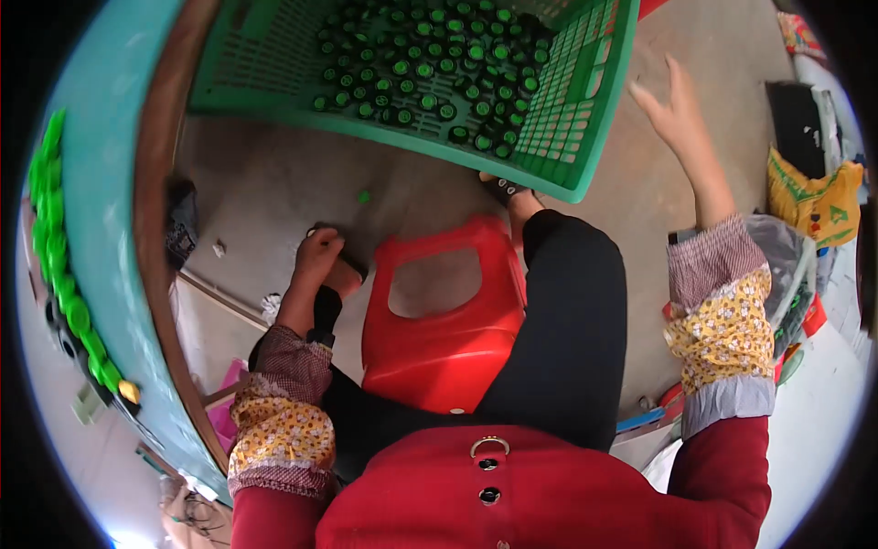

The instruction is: Manually assembling toy car wheels by fitting black rubber tires onto green plastic hubs.

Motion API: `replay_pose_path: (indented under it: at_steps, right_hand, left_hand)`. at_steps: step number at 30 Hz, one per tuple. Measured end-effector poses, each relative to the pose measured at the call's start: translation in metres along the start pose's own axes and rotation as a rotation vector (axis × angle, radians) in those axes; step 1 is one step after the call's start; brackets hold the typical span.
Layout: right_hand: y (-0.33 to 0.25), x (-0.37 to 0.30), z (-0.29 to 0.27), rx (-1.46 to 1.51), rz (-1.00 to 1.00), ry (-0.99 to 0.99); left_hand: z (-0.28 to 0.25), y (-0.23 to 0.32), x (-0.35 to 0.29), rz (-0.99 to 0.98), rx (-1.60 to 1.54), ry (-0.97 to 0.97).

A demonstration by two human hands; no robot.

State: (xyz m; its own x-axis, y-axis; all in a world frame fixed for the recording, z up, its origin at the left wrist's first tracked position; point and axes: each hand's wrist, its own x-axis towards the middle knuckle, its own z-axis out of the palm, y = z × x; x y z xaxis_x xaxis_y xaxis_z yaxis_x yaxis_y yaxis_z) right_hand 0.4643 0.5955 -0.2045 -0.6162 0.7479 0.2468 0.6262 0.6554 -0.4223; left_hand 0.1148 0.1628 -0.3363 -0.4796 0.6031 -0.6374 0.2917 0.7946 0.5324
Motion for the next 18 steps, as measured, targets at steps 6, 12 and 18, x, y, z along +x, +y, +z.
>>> replay_pose_path:
  at_steps: [6, 12, 18]
  right_hand:
    - [-0.024, -0.072, 0.104, 0.494, 0.525, -0.118]
    - [-0.03, -0.065, 0.092, 0.637, 0.63, -0.095]
    - [-0.033, -0.068, 0.097, 0.718, 0.682, -0.138]
  left_hand:
    - [0.03, -0.033, 0.061, -0.174, 0.042, -0.119]
    - [0.083, 0.066, 0.059, -0.699, -0.947, 0.028]
    - [0.147, 0.044, 0.091, -0.786, -1.137, -0.057]
